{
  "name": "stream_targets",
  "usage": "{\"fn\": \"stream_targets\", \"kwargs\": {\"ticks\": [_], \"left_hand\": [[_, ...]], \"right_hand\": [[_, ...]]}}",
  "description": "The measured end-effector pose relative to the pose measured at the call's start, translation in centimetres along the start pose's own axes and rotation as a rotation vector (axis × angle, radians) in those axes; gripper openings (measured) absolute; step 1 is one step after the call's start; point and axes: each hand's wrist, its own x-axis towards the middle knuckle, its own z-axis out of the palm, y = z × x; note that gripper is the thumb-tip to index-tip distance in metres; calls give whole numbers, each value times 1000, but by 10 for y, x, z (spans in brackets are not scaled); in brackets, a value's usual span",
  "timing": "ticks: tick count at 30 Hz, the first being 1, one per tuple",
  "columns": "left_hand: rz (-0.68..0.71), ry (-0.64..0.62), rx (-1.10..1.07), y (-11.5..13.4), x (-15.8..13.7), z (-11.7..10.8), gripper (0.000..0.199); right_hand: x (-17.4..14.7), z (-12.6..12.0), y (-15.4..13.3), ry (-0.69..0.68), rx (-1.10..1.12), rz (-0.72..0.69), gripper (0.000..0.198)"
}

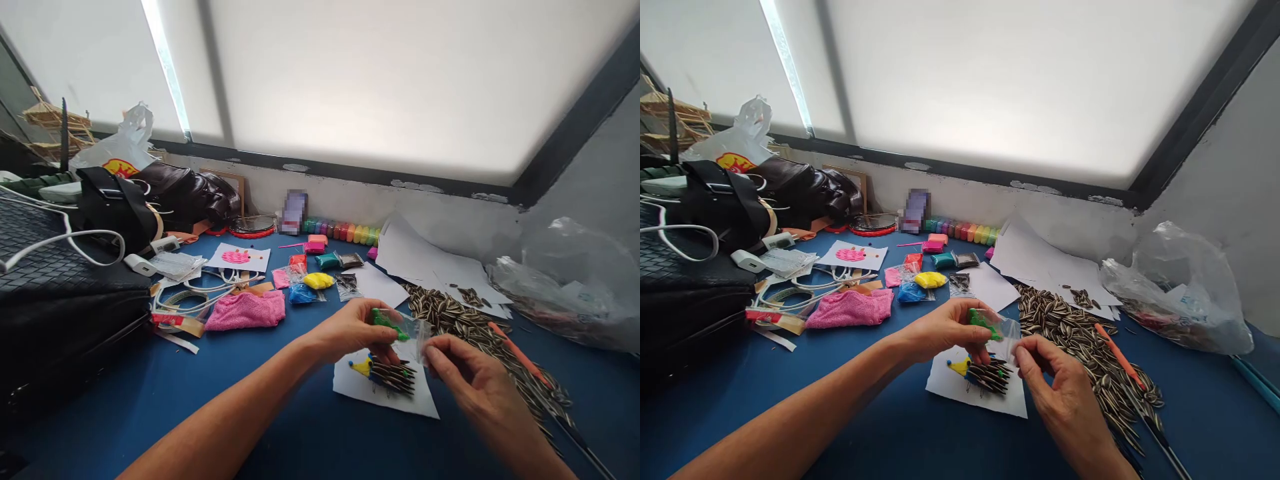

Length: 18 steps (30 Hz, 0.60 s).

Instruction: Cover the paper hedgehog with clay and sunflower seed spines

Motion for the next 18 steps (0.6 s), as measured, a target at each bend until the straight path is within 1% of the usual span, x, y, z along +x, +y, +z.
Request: {"fn": "stream_targets", "kwargs": {"ticks": [3,6,12,14,18], "left_hand": [[-29,-1,14,0,0,1,37],[-51,3,18,0,0,2,36],[-21,3,8,4,-2,4,43],[-20,15,16,4,-2,4,38],[-34,38,20,4,-1,6,16]], "right_hand": [[1,-1,0,50,113,16,33],[0,1,3,52,216,55,35],[1,2,6,101,254,57,34],[2,1,7,68,260,58,36],[4,0,6,0,295,60,35]]}}
